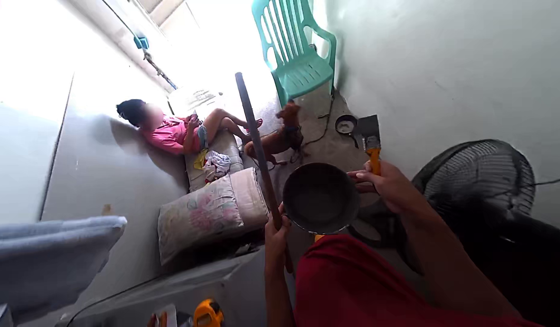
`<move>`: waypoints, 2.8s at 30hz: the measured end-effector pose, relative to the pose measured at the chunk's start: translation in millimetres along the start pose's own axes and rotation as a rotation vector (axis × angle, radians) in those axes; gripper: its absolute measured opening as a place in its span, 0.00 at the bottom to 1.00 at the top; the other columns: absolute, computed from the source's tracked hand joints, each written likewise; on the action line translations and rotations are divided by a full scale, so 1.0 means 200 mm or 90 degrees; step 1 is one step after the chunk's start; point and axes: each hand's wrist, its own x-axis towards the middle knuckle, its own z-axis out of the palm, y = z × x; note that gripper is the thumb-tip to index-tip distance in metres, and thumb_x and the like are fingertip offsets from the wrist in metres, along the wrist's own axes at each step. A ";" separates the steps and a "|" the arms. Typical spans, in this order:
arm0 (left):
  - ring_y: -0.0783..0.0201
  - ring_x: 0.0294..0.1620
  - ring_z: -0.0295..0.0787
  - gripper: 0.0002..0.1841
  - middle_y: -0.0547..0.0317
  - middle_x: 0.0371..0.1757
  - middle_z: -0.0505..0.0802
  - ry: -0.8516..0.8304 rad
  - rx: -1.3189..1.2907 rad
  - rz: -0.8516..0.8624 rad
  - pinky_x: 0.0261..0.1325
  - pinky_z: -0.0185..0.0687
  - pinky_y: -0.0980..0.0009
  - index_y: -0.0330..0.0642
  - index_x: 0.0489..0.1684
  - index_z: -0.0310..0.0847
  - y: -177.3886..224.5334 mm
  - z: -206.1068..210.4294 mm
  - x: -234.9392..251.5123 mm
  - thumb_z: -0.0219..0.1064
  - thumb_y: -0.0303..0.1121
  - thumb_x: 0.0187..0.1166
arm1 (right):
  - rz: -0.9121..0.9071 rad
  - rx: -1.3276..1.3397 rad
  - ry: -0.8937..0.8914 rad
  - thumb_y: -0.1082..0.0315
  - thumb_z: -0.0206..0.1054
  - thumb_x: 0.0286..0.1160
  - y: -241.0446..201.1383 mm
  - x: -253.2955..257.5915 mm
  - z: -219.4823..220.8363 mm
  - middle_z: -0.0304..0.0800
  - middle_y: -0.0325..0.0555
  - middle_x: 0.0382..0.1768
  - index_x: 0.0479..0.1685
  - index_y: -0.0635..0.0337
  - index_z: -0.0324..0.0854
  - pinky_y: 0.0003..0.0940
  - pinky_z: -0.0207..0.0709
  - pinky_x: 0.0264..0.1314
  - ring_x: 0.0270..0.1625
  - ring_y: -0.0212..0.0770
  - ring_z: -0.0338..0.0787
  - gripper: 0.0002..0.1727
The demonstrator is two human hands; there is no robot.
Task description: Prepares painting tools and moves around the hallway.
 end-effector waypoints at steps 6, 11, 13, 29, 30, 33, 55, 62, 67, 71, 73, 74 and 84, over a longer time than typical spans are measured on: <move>0.62 0.57 0.90 0.24 0.48 0.67 0.89 -0.006 -0.030 -0.055 0.62 0.86 0.64 0.35 0.81 0.73 0.19 -0.08 0.62 0.56 0.32 0.86 | 0.042 0.027 0.004 0.76 0.56 0.88 -0.24 0.55 0.16 0.97 0.50 0.48 0.53 0.63 0.70 0.37 0.93 0.50 0.47 0.42 0.98 0.03; 0.62 0.62 0.87 0.24 0.49 0.73 0.86 0.000 -0.024 -0.039 0.65 0.85 0.62 0.34 0.82 0.71 0.35 -0.16 1.04 0.54 0.29 0.87 | 0.041 0.031 0.004 0.77 0.54 0.88 -0.46 0.94 0.34 0.96 0.52 0.48 0.54 0.65 0.69 0.37 0.93 0.51 0.47 0.43 0.98 0.04; 0.61 0.65 0.86 0.24 0.49 0.74 0.85 0.001 -0.017 -0.032 0.66 0.84 0.61 0.34 0.82 0.71 0.41 -0.21 1.20 0.54 0.30 0.87 | 0.036 0.036 0.010 0.78 0.54 0.88 -0.53 1.09 0.41 0.96 0.52 0.49 0.54 0.65 0.69 0.38 0.93 0.52 0.48 0.43 0.98 0.04; 0.54 0.62 0.89 0.21 0.43 0.64 0.89 -0.068 -0.131 -0.074 0.70 0.84 0.54 0.33 0.79 0.73 1.07 -0.76 2.25 0.51 0.27 0.90 | -0.007 0.053 0.030 0.72 0.56 0.90 -1.16 1.87 1.06 0.96 0.45 0.48 0.53 0.57 0.69 0.33 0.91 0.49 0.45 0.37 0.97 0.02; 0.53 0.63 0.89 0.21 0.44 0.65 0.89 -0.067 -0.142 -0.075 0.70 0.84 0.53 0.33 0.79 0.73 1.12 -0.79 2.29 0.50 0.26 0.90 | -0.016 0.055 0.020 0.73 0.55 0.91 -1.21 1.91 1.10 0.95 0.45 0.47 0.52 0.58 0.68 0.33 0.92 0.49 0.44 0.37 0.97 0.02; 0.51 0.65 0.88 0.22 0.42 0.69 0.87 -0.070 -0.155 -0.053 0.71 0.84 0.51 0.35 0.81 0.72 1.24 -0.87 2.40 0.49 0.25 0.91 | -0.041 0.060 -0.001 0.73 0.54 0.90 -1.34 2.02 1.19 0.96 0.48 0.48 0.53 0.59 0.69 0.34 0.92 0.49 0.46 0.40 0.97 0.02; 0.50 0.63 0.90 0.20 0.40 0.69 0.86 -0.025 -0.178 -0.096 0.67 0.88 0.54 0.30 0.79 0.72 1.35 -1.10 3.20 0.51 0.27 0.92 | 0.004 0.064 -0.013 0.72 0.56 0.88 -1.55 2.85 1.59 0.96 0.48 0.46 0.55 0.57 0.70 0.35 0.92 0.46 0.43 0.40 0.97 0.05; 0.52 0.65 0.89 0.22 0.41 0.74 0.84 -0.014 -0.192 -0.134 0.69 0.86 0.55 0.31 0.82 0.69 1.34 -1.04 3.79 0.52 0.28 0.92 | 0.063 0.033 -0.013 0.72 0.54 0.90 -1.65 3.48 1.60 0.96 0.48 0.43 0.55 0.58 0.68 0.36 0.92 0.45 0.42 0.41 0.98 0.04; 0.51 0.69 0.87 0.23 0.42 0.77 0.82 0.012 -0.202 -0.163 0.71 0.85 0.54 0.31 0.84 0.67 1.37 -0.98 4.31 0.52 0.27 0.92 | 0.106 0.044 -0.061 0.75 0.53 0.90 -1.80 4.07 1.64 0.96 0.52 0.46 0.56 0.62 0.68 0.38 0.92 0.49 0.45 0.44 0.98 0.05; 0.52 0.68 0.88 0.23 0.42 0.75 0.83 0.053 -0.214 -0.183 0.70 0.86 0.55 0.33 0.84 0.66 1.43 -0.93 4.77 0.53 0.29 0.92 | 0.116 0.042 -0.099 0.78 0.52 0.88 -1.98 4.55 1.70 0.96 0.53 0.48 0.52 0.64 0.67 0.41 0.92 0.54 0.49 0.46 0.98 0.04; 0.52 0.64 0.90 0.23 0.41 0.71 0.85 0.066 -0.214 -0.195 0.68 0.87 0.56 0.33 0.84 0.67 1.46 -0.92 4.96 0.54 0.29 0.92 | 0.119 0.036 -0.111 0.79 0.52 0.87 -2.04 4.76 1.74 0.96 0.55 0.48 0.51 0.64 0.69 0.42 0.92 0.54 0.49 0.47 0.98 0.03; 0.52 0.63 0.90 0.23 0.40 0.70 0.86 0.066 -0.212 -0.197 0.68 0.87 0.57 0.33 0.84 0.67 1.48 -0.92 5.07 0.53 0.30 0.92 | 0.118 0.034 -0.117 0.79 0.52 0.87 -2.08 4.87 1.76 0.96 0.56 0.49 0.51 0.64 0.69 0.42 0.92 0.55 0.50 0.47 0.98 0.04; 0.51 0.66 0.89 0.23 0.41 0.71 0.86 0.074 -0.196 -0.235 0.70 0.86 0.55 0.34 0.84 0.67 1.54 -1.04 6.33 0.54 0.31 0.93 | 0.137 0.041 -0.088 0.80 0.54 0.85 -2.24 6.07 2.05 0.96 0.53 0.47 0.51 0.63 0.69 0.40 0.91 0.52 0.47 0.45 0.98 0.05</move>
